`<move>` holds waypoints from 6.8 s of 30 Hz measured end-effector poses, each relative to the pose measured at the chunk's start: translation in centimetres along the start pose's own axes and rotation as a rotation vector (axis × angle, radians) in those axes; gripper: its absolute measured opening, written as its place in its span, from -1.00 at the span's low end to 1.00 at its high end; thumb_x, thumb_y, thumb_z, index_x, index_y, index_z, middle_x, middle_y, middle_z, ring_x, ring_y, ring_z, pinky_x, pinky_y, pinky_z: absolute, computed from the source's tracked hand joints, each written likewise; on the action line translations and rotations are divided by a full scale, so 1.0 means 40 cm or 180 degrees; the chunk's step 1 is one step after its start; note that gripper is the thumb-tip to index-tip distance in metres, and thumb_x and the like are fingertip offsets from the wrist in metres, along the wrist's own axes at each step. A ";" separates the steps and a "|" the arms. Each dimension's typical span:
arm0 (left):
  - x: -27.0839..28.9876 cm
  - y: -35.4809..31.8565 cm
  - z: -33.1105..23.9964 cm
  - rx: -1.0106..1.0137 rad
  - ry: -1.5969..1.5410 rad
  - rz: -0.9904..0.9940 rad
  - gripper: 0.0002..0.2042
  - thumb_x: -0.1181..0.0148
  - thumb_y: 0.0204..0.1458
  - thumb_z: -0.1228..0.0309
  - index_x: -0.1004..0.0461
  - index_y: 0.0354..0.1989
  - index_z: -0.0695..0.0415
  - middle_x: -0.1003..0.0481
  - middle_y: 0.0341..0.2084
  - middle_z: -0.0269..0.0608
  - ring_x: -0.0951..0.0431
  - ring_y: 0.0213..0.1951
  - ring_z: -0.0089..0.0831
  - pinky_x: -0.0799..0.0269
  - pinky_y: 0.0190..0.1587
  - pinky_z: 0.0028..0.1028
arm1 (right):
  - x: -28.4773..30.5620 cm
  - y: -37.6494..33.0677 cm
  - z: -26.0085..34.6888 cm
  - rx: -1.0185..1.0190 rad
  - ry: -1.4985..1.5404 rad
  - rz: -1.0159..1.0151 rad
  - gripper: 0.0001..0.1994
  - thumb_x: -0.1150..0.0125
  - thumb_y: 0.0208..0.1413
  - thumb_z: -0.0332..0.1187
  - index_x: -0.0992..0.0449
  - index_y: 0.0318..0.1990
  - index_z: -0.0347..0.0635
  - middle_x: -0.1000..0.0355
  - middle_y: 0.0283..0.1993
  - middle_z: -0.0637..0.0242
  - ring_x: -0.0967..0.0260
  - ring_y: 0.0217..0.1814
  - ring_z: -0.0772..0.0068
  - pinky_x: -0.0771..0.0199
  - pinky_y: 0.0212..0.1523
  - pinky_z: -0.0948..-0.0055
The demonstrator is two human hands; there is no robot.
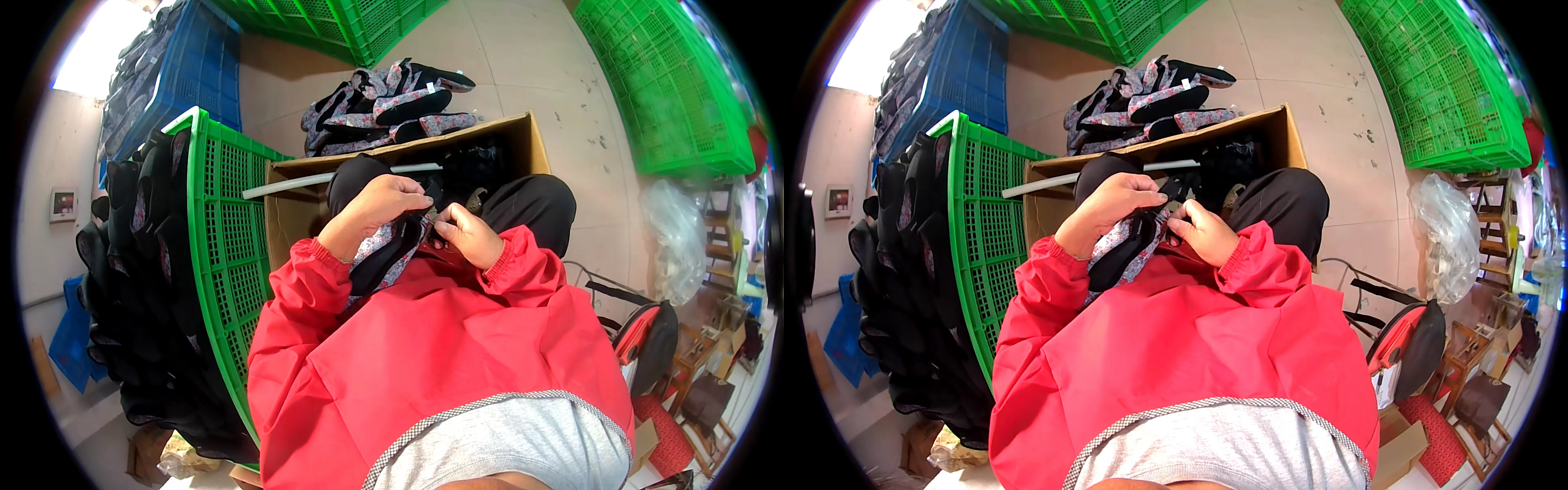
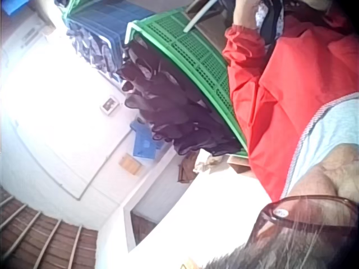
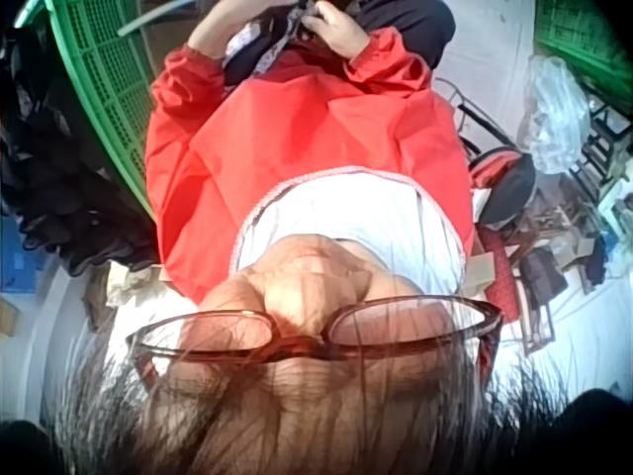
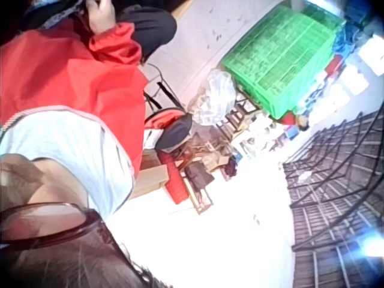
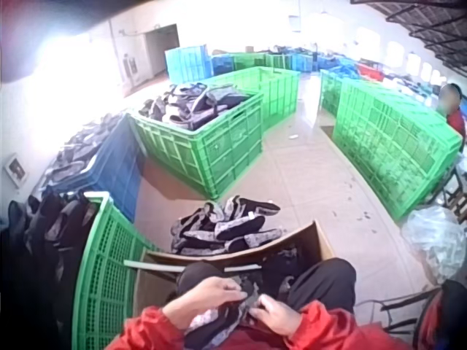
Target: The person sits on the floor in a warehouse and assembles slippers by hand. They pick up a black slipper sole and a patterned fabric upper, then attach the upper to the sole by hand, manipulating the edges to secure them together. The person repeats this process with multiple pairs of slippers, placing the finished items into a nearby green crate.
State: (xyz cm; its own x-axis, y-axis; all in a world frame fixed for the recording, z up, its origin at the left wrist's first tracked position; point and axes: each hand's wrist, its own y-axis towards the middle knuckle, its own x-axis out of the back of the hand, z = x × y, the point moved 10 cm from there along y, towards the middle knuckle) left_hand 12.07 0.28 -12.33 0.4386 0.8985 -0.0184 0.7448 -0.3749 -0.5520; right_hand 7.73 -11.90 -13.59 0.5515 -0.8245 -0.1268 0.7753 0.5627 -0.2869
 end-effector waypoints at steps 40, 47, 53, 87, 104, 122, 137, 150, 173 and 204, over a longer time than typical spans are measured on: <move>0.016 0.014 0.020 0.0080 -0.0009 -0.0510 -0.85 -0.30 0.01 0.44 -0.59 -0.51 0.27 -0.46 -0.59 -0.42 -0.35 -0.50 -0.67 -0.24 -0.44 -0.59 | -0.012 0.029 0.015 -0.0265 0.0030 0.0028 -0.84 -0.06 0.31 -0.35 -0.32 -0.28 -0.23 -0.38 -0.41 0.39 -0.32 -0.36 0.59 -0.37 -0.24 0.53; 0.014 0.013 0.018 0.0078 0.0037 -0.0507 -0.85 -0.29 0.00 0.44 -0.59 -0.52 0.26 -0.44 -0.61 -0.44 -0.33 -0.51 -0.68 -0.22 -0.45 -0.59 | -0.018 0.028 0.010 -0.0342 0.0379 0.0065 -0.84 -0.08 0.31 -0.35 -0.32 -0.28 -0.22 -0.33 -0.40 0.40 -0.29 -0.39 0.59 -0.35 -0.29 0.55; 0.013 0.015 0.016 0.0052 0.0101 -0.0500 -0.85 -0.29 0.00 0.45 -0.59 -0.53 0.26 -0.43 -0.62 -0.45 -0.32 -0.51 -0.69 -0.21 -0.45 -0.59 | -0.017 0.030 0.002 -0.0374 0.0476 0.0078 -0.85 -0.09 0.30 -0.36 -0.33 -0.27 -0.23 -0.33 -0.40 0.39 -0.28 -0.40 0.59 -0.33 -0.31 0.55; -0.020 -0.195 -0.129 -0.2273 0.1970 -0.1035 -0.79 -0.20 -0.28 0.63 -0.54 -0.39 0.17 -0.56 -0.29 -0.20 -0.53 -0.10 -0.20 -0.42 0.01 -0.33 | -0.060 -0.052 -0.059 0.0491 0.1586 0.0023 -0.80 -0.02 0.36 -0.25 -0.32 -0.07 -0.20 -0.35 -0.23 0.40 -0.28 -0.26 0.65 -0.35 -0.17 0.62; -0.069 -0.167 -0.093 -0.2168 0.2038 -0.1119 -0.79 -0.06 -0.28 0.73 -0.43 -0.39 0.27 -0.50 -0.31 -0.05 -0.52 -0.16 -0.10 -0.41 0.00 -0.26 | -0.029 -0.085 0.006 0.0946 0.0079 -0.0926 -0.87 -0.07 0.29 -0.32 -0.39 -0.18 -0.19 -0.45 -0.47 0.31 -0.44 -0.44 0.44 -0.38 -0.36 0.43; -0.074 -0.152 -0.110 -0.1956 0.2124 -0.1268 -0.85 -0.16 -0.22 0.71 -0.46 -0.42 0.27 -0.50 -0.37 -0.07 -0.53 -0.27 -0.16 -0.44 -0.12 -0.34 | -0.010 -0.076 0.079 0.2261 -0.0274 -0.1537 -0.79 -0.34 0.05 -0.29 -0.52 -0.21 -0.14 -0.50 -0.22 0.22 -0.43 -0.13 0.09 -0.39 -0.09 0.25; -0.028 -0.195 -0.118 -0.2011 0.1987 -0.1707 -0.79 -0.18 -0.23 0.64 -0.57 -0.36 0.16 -0.56 -0.24 -0.21 -0.55 -0.11 -0.26 -0.44 0.00 -0.37 | 0.051 -0.034 -0.081 0.0374 0.1334 -0.1124 -0.85 -0.13 0.30 -0.33 -0.42 -0.20 -0.23 -0.38 -0.29 0.47 -0.30 -0.30 0.69 -0.31 -0.24 0.67; 0.006 -0.246 -0.097 -0.1667 0.2133 -0.2395 -0.61 -0.33 -0.27 0.50 -0.42 -0.19 0.17 -0.45 -0.15 -0.12 -0.46 -0.06 -0.11 -0.39 0.01 -0.28 | 0.008 -0.076 0.021 0.0891 -0.0326 -0.1245 -0.54 0.05 0.35 0.00 -0.27 0.03 -0.29 -0.36 -0.28 0.30 -0.30 -0.31 0.57 -0.36 -0.19 0.56; -0.030 -0.303 -0.135 -0.1972 0.2588 -0.2797 -0.68 -0.41 -0.31 0.50 -0.43 -0.34 0.15 -0.44 -0.31 -0.15 -0.43 -0.20 -0.10 -0.36 -0.13 -0.24 | 0.044 -0.034 0.100 0.0749 -0.1273 -0.0744 -0.69 -0.38 0.07 -0.27 -0.42 -0.11 -0.13 -0.49 -0.36 0.26 -0.46 -0.39 0.35 -0.43 -0.32 0.41; -0.041 -0.292 -0.133 -0.1989 0.2528 -0.2699 -0.69 -0.40 -0.33 0.51 -0.44 -0.36 0.14 -0.45 -0.31 -0.16 -0.44 -0.20 -0.12 -0.38 -0.14 -0.25 | 0.001 -0.040 0.124 0.0725 -0.1602 -0.0388 -0.71 -0.34 0.08 -0.27 -0.45 -0.11 -0.15 -0.56 -0.24 0.17 -0.54 -0.21 0.15 -0.48 -0.22 0.34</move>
State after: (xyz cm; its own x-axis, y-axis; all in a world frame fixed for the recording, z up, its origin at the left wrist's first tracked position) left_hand 5.33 1.94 -1.42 -0.2618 0.6078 0.7497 0.9442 0.0003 0.3295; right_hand 8.04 -12.54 -8.42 0.4892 -0.7856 0.3789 0.8587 0.5098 -0.0518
